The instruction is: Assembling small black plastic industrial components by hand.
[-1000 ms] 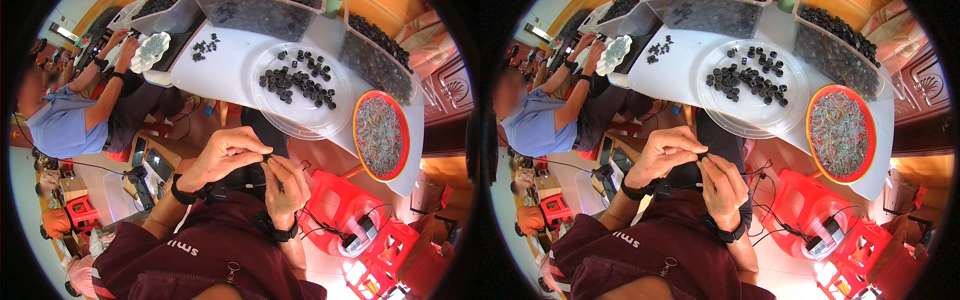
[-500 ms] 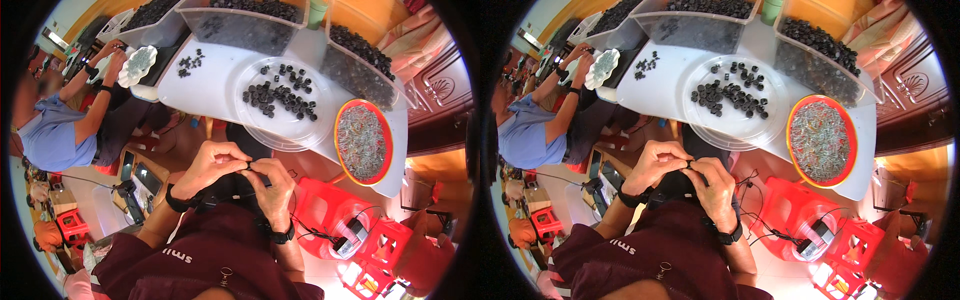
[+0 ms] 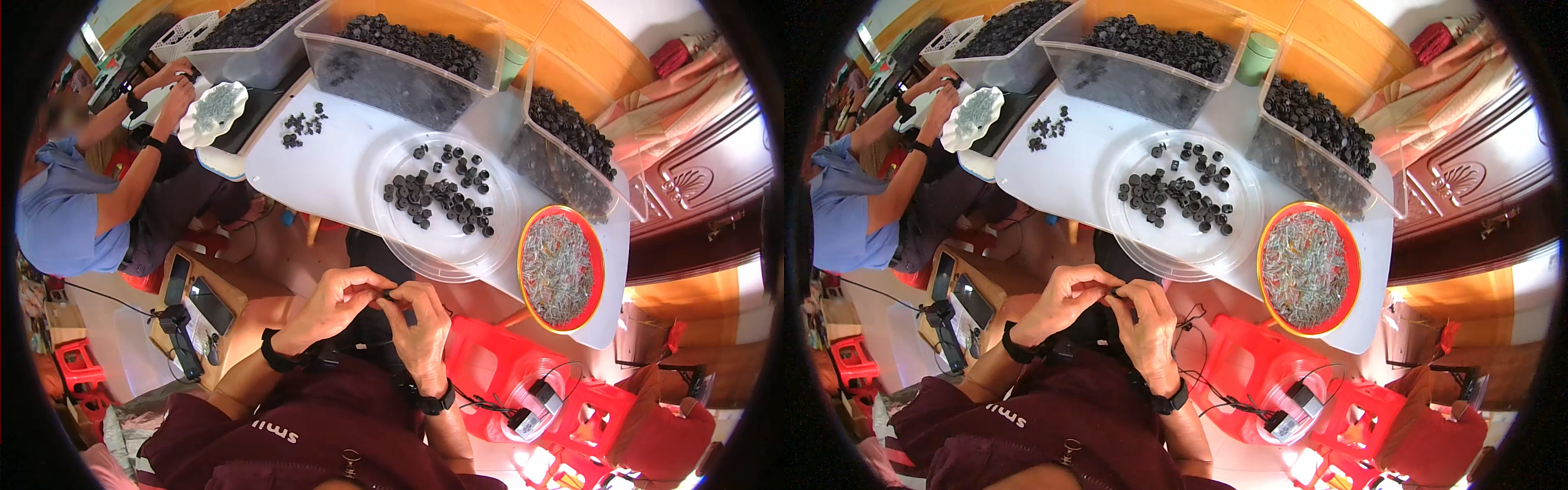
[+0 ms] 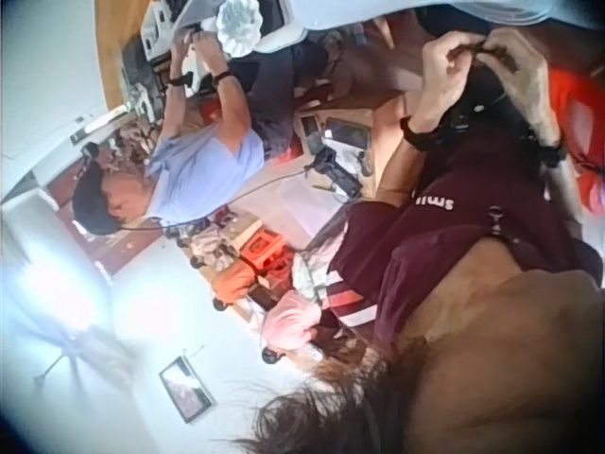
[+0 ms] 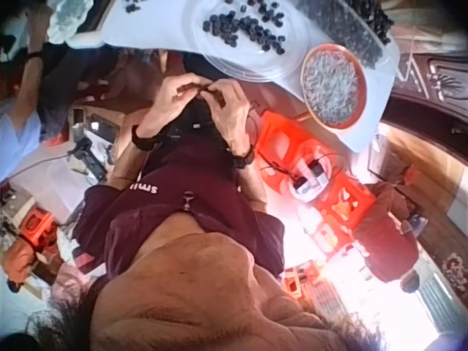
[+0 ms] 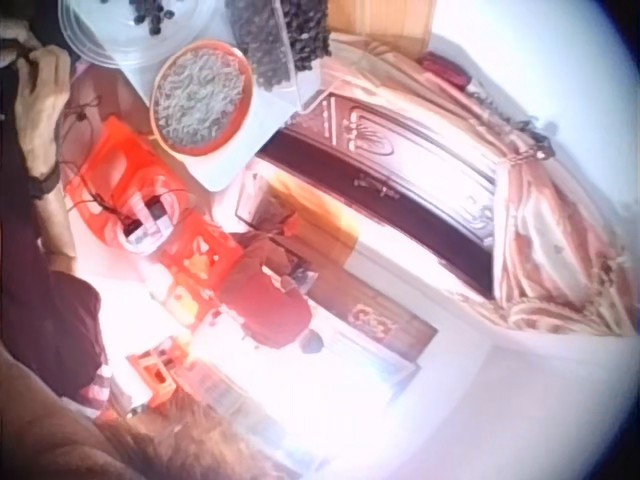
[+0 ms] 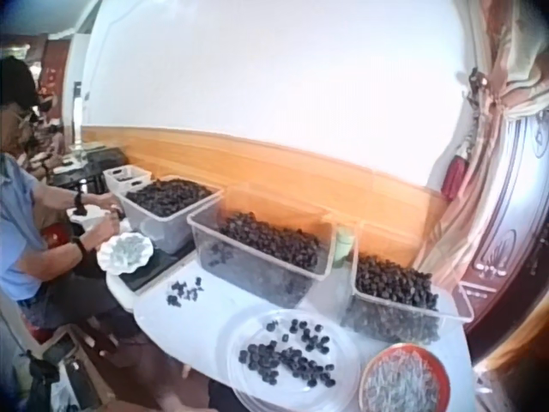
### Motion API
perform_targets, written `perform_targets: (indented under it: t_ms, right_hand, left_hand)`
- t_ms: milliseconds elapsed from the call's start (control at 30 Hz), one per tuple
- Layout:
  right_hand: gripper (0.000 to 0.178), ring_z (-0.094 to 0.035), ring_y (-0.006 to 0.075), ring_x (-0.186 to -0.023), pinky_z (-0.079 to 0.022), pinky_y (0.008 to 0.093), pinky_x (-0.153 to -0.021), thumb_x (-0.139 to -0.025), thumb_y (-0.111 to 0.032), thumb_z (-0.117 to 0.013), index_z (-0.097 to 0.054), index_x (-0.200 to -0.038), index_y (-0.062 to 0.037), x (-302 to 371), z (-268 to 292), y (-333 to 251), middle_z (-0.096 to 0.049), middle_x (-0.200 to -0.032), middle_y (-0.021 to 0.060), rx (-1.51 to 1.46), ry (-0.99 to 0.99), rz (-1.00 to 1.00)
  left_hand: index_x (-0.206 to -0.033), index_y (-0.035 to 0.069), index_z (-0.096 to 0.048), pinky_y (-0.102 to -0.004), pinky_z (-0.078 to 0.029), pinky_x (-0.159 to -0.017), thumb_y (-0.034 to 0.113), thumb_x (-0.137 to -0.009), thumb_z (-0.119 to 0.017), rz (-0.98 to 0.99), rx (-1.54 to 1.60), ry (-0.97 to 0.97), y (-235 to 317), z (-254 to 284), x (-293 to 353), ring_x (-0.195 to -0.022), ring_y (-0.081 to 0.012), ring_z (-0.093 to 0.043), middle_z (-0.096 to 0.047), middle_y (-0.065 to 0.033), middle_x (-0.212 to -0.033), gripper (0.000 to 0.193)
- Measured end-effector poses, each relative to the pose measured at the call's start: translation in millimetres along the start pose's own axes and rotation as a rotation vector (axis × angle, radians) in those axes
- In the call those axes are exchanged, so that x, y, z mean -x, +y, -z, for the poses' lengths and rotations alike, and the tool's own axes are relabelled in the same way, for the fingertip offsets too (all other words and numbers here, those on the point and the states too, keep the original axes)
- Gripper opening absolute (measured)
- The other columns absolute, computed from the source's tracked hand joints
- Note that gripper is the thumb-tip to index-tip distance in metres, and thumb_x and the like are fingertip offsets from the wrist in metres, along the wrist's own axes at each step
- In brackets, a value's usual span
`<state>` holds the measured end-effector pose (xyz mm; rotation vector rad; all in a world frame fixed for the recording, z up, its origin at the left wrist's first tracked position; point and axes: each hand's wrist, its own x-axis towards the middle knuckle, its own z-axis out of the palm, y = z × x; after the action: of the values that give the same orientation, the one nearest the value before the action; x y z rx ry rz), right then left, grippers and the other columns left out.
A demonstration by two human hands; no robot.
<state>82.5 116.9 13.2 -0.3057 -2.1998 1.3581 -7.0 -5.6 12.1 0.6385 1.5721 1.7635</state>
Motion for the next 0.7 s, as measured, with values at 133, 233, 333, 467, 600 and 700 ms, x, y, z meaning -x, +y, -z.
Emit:
perform_targets:
  t_ms: [133, 233, 333, 467, 600, 700]
  right_hand:
    - [0.019, -0.059, 0.0235, -0.068, -0.049, 0.0316, -0.059, -0.069, 0.003, -0.07, -0.059, -0.083, -0.0007, -0.9, -3.7, 5.8, -0.058, -0.083, 0.0111, 0.059, 0.013, 0.028]
    - [0.02, -0.058, 0.0251, -0.07, -0.049, 0.0328, -0.059, -0.07, 0.003, -0.07, -0.058, -0.086, -0.0015, 0.3, -7.4, 12.0, -0.057, -0.085, 0.0114, 0.127, 0.015, 0.08]
    - [0.022, -0.057, 0.0269, -0.072, -0.048, 0.0339, -0.059, -0.07, 0.002, -0.069, -0.058, -0.088, -0.0025, -0.1, -10.4, 17.0, -0.056, -0.086, 0.0117, 0.177, 0.018, 0.126]
    - [0.022, -0.056, 0.028, -0.073, -0.048, 0.0343, -0.059, -0.071, 0.002, -0.069, -0.057, -0.088, -0.0031, -0.6, -12.6, 14.5, -0.055, -0.086, 0.0119, 0.212, 0.024, 0.099]
    - [0.021, -0.057, 0.0256, -0.07, -0.048, 0.0331, -0.059, -0.071, 0.002, -0.069, -0.057, -0.088, -0.0027, -4.8, -13.1, 14.3, -0.055, -0.087, 0.0117, 0.221, 0.016, 0.139]
    - [0.022, -0.058, 0.0207, -0.067, -0.049, 0.0305, -0.059, -0.071, 0.001, -0.07, -0.058, -0.089, -0.0023, -9.5, -7.5, 7.2, -0.057, -0.086, 0.0104, 0.066, -0.057, 0.012]
  left_hand:
    - [-0.103, -0.006, -0.06, -0.0256, -0.05, -0.076, -0.008, -0.086, -0.046, 0.01, 0.038, 0.031, -1.8, -2.3, -2.1, -0.086, -0.0129, -0.06, -0.063, -0.0093, -0.095, 0.022]
    - [-0.102, -0.006, -0.06, -0.0259, -0.05, -0.076, -0.007, -0.086, -0.047, 0.045, 0.079, 0.042, -2.2, -2.6, -2.8, -0.086, -0.0128, -0.06, -0.062, -0.0089, -0.096, 0.021]
    - [-0.101, -0.004, -0.06, -0.0259, -0.05, -0.076, -0.006, -0.086, -0.047, 0.053, 0.119, 0.057, -4.7, -3.3, -3.4, -0.088, -0.0126, -0.059, -0.062, -0.0084, -0.097, 0.02]
    - [-0.101, -0.003, -0.059, -0.026, -0.049, -0.076, -0.006, -0.086, -0.047, 0.042, 0.19, 0.073, -13.8, -5.9, -3.4, -0.089, -0.012, -0.058, -0.062, -0.0075, -0.097, 0.019]
    - [-0.101, -0.002, -0.058, -0.0261, -0.049, -0.078, -0.004, -0.086, -0.049, 0.024, 0.24, 0.083, -19.3, -5.6, 0.1, -0.089, -0.0117, -0.058, -0.061, -0.0069, -0.097, 0.018]
    - [-0.101, -0.002, -0.058, -0.0263, -0.048, -0.079, -0.003, -0.086, -0.049, 0.018, 0.313, 0.09, -15.8, -4.6, 3.0, -0.09, -0.0118, -0.058, -0.061, -0.0065, -0.097, 0.018]
